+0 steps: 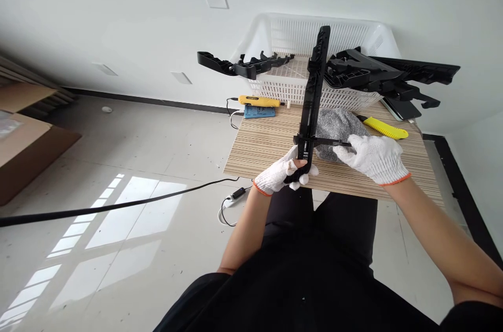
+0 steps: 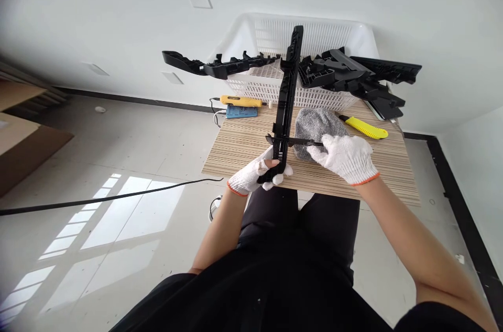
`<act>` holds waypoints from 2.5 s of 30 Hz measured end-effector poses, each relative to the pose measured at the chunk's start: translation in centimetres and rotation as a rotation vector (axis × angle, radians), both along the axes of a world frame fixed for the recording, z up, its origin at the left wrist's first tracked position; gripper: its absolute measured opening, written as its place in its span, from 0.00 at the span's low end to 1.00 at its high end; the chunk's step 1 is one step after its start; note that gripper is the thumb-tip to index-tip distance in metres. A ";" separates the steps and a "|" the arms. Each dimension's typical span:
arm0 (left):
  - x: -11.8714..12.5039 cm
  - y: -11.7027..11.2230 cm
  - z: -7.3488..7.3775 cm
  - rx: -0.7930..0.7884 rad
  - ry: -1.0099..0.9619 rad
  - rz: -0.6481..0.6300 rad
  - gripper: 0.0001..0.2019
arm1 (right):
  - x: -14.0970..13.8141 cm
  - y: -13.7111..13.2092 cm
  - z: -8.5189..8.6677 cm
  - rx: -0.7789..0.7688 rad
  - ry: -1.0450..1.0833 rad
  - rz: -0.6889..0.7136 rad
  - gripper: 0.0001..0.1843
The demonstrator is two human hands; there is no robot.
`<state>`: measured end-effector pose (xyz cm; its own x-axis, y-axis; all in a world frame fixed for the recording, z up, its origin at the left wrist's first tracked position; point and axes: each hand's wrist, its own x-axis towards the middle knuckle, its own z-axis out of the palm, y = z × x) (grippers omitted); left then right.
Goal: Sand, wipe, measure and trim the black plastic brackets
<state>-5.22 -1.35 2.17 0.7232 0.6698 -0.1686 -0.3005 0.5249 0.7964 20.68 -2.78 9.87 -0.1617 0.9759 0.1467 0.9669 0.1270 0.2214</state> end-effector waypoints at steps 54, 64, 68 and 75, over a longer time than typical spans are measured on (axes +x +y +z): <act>1.4 0.2 1.0 -0.100 0.108 0.413 0.29 | -8.5 3.5 -0.5 -0.152 0.776 -0.264 0.22; 0.9 0.2 0.7 -0.133 0.026 0.483 0.33 | -2.1 1.0 0.0 0.083 0.470 -0.211 0.31; 0.9 0.2 0.4 -0.109 -0.013 0.450 0.31 | -0.7 -0.1 -0.2 0.097 0.278 -0.216 0.29; 0.9 0.4 -0.1 -0.132 -0.038 0.437 0.28 | -1.0 -0.4 -1.9 0.060 0.150 -0.168 0.32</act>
